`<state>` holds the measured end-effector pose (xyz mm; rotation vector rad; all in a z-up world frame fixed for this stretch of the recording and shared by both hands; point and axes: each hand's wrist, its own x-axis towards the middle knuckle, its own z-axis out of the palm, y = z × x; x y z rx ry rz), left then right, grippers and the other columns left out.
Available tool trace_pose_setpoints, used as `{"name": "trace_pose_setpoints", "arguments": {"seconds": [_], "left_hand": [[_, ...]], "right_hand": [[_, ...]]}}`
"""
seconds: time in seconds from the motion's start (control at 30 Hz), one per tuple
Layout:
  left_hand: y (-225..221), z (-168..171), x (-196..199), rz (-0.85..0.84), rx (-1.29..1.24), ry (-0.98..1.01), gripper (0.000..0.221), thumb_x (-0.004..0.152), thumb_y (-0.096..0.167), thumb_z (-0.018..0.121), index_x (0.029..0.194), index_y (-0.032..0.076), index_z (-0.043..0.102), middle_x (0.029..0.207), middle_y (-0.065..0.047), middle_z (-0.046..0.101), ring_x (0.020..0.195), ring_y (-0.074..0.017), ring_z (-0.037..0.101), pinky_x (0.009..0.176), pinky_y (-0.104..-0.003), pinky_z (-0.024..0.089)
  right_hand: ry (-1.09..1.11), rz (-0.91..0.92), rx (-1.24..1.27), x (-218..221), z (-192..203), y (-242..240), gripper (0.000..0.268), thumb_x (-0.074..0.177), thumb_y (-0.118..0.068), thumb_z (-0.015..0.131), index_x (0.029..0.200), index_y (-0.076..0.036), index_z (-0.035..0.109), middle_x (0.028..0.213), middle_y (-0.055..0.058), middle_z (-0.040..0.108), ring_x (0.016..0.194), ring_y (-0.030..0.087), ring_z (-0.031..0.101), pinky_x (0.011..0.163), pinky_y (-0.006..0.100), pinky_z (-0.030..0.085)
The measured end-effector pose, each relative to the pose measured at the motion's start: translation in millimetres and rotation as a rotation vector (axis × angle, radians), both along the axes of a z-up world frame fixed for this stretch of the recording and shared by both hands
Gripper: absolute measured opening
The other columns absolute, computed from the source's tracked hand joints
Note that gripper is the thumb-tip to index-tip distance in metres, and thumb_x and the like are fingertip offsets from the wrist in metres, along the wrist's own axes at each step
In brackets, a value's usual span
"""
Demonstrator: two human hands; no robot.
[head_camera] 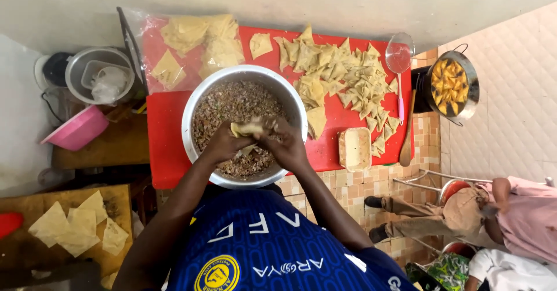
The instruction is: Filling and folding samosa wrappers with a meat and vegetable mixture at a food preparation table
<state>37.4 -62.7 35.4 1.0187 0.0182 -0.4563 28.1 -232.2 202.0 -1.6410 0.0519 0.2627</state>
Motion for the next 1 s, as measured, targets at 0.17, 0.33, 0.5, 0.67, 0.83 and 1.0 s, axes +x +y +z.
{"name": "trace_pose_setpoints", "arguments": {"seconds": [0.17,0.33,0.5,0.67,0.83,1.0], "left_hand": [[2.3,60.2,2.4,-0.134,-0.050,-0.111,0.054,0.067,-0.007,0.102,0.118,-0.005,0.085,0.109,-0.025,0.086,0.097,-0.0297,0.081,0.081,-0.045,0.069],[-16.1,37.8,-0.7,-0.194,-0.200,-0.018,0.065,0.086,0.009,0.094,0.147,0.001,0.074,0.146,-0.027,0.076,0.122,-0.0357,0.078,0.107,-0.053,0.061],[-45.4,67.9,23.7,-0.239,-0.364,-0.024,0.087,0.118,0.062,0.051,0.178,0.006,0.021,0.185,-0.026,0.015,0.146,-0.0418,0.059,0.121,-0.059,0.056],[-89.7,-2.7,18.0,0.002,-0.057,0.264,0.032,0.093,-0.003,0.090,0.124,-0.004,0.080,0.113,-0.016,0.082,0.099,-0.0271,0.083,0.093,-0.044,0.071],[-99.1,-31.2,21.4,0.034,-0.049,0.375,0.036,0.097,-0.002,0.086,0.132,-0.006,0.077,0.120,-0.021,0.082,0.105,-0.0325,0.084,0.101,-0.051,0.072],[-111.3,-24.2,29.3,0.047,0.009,0.353,0.039,0.103,-0.002,0.078,0.142,-0.003,0.072,0.130,-0.020,0.080,0.118,-0.0317,0.081,0.105,-0.046,0.073]], "right_hand": [[-0.260,0.158,-0.024,-5.1,-40.5,-28.2,0.013,0.102,-0.007,0.086,0.113,0.000,0.086,0.126,0.029,0.078,0.120,0.046,0.078,0.109,0.058,0.058],[-0.499,0.153,0.040,-6.8,-67.7,-45.8,0.018,0.097,0.000,0.090,0.113,0.003,0.083,0.140,0.026,0.072,0.140,0.048,0.067,0.114,0.056,0.053],[-0.780,0.050,-0.504,4.4,-89.1,-88.3,0.037,0.096,-0.025,0.095,0.121,-0.005,0.078,0.122,0.012,0.081,0.124,0.037,0.071,0.122,0.054,0.047],[-0.497,-0.246,-0.368,-8.0,-103.5,-141.8,0.028,0.093,-0.016,0.097,0.115,-0.007,0.083,0.113,0.013,0.085,0.117,0.038,0.080,0.107,0.049,0.061],[-0.233,-0.511,-0.529,-50.7,-159.6,-267.7,0.011,0.098,-0.004,0.086,0.106,-0.003,0.079,0.115,0.021,0.083,0.119,0.044,0.077,0.103,0.052,0.057],[0.266,-0.316,-1.270,-120.4,-236.5,-371.7,0.046,0.088,-0.031,0.095,0.133,-0.027,0.087,0.173,0.019,0.051,0.163,0.047,0.040,0.125,0.072,0.037]]}}
